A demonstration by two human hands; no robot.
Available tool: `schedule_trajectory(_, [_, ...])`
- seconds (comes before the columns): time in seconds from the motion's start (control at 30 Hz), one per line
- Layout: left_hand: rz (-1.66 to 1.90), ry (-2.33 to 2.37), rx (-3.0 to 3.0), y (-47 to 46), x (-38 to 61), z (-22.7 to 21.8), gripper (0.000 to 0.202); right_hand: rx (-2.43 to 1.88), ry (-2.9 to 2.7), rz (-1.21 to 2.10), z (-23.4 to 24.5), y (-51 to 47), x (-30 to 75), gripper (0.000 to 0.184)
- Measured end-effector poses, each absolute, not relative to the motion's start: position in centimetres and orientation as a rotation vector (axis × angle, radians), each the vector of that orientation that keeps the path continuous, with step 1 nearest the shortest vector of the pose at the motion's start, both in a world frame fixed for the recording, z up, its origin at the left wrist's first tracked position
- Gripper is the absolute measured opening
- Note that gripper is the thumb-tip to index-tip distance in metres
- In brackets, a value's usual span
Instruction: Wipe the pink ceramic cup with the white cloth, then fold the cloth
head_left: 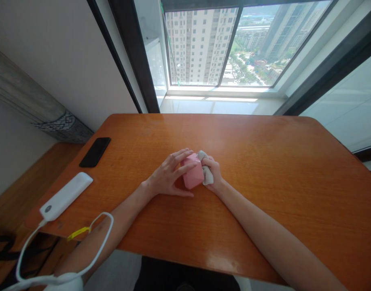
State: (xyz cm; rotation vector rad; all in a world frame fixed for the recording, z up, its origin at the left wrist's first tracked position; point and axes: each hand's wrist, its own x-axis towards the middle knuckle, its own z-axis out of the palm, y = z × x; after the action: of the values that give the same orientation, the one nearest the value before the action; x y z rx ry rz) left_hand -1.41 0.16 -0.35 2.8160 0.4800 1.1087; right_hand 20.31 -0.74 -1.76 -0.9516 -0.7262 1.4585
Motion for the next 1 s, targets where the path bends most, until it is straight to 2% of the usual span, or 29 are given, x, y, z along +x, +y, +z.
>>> schedule_trajectory(0.2, [1.126,0.522,2.804,0.1,-1.0,-0.3,0.103,-0.972,-0.657,1.501,-1.5,-0.8,20.2,0.037])
schedule_trajectory(0.43, [1.091,0.643,2.575,-0.6,-0.6,0.3,0.106,-0.990,-0.625,1.467,-1.5,-0.7,20.3,0.039])
schedule_trajectory(0.8, [0.987,0.857,2.047,-1.0,0.1,0.0,0.095,-1.020,-0.598,1.495,-1.1,-0.8,20.1,0.032])
schedule_trajectory(0.9, [0.992,0.829,2.094,-0.9,-0.2,-0.5,0.103,-1.013,-0.609,1.498,-1.2,-0.8,20.2,0.032])
schedule_trajectory(1.0, [1.030,0.745,2.295,-0.6,-0.7,-0.8,0.132,-0.988,-0.651,1.508,-1.4,-0.9,20.3,0.034])
